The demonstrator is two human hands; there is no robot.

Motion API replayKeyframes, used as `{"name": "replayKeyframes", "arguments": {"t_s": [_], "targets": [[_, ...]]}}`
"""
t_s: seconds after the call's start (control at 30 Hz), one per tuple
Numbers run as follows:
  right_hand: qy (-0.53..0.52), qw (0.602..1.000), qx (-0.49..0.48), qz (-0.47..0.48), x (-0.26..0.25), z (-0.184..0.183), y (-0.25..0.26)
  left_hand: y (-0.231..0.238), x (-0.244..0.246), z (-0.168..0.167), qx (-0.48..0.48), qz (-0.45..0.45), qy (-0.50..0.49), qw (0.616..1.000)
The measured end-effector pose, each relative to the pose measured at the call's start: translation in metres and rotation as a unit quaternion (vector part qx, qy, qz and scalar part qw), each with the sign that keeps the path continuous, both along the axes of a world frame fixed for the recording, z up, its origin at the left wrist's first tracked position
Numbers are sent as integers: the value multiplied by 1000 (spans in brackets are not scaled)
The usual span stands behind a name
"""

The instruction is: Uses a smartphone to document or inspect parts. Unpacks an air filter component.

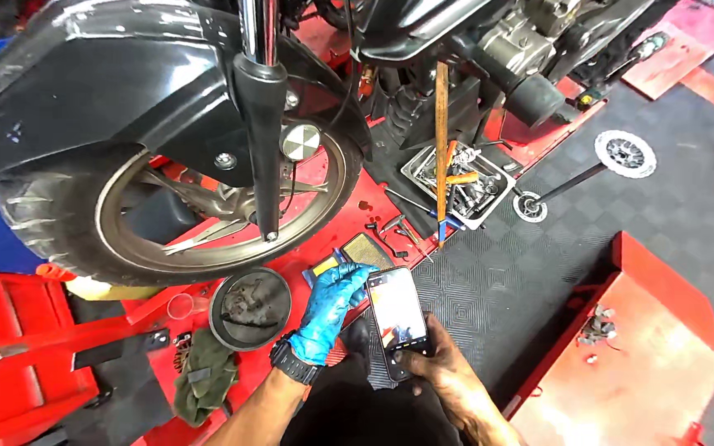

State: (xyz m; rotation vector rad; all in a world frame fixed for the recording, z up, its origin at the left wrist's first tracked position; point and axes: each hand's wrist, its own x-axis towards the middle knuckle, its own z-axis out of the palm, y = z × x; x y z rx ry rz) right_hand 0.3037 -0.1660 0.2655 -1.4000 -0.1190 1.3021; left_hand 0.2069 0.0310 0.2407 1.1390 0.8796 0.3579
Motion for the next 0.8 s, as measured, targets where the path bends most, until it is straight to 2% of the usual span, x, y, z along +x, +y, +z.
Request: {"name": "replayKeyframes", "arguments": {"t_s": [0.17,0.4,0.57,0.8], "targets": [[-23,1000,6,17,-6,-3,0,3,-4,-1,-15,10,-6,1000],[-64,997,-20,37,-15,-3,3,-2,-18,0,11,9,7,1000],[-16,1000,7,25,-16,0,-2,-8,-22,-3,4,14,-5,1000],[-21,999,13,32,-18,0,-10,-14,-26,-4,7,10,-10,1000]]}}
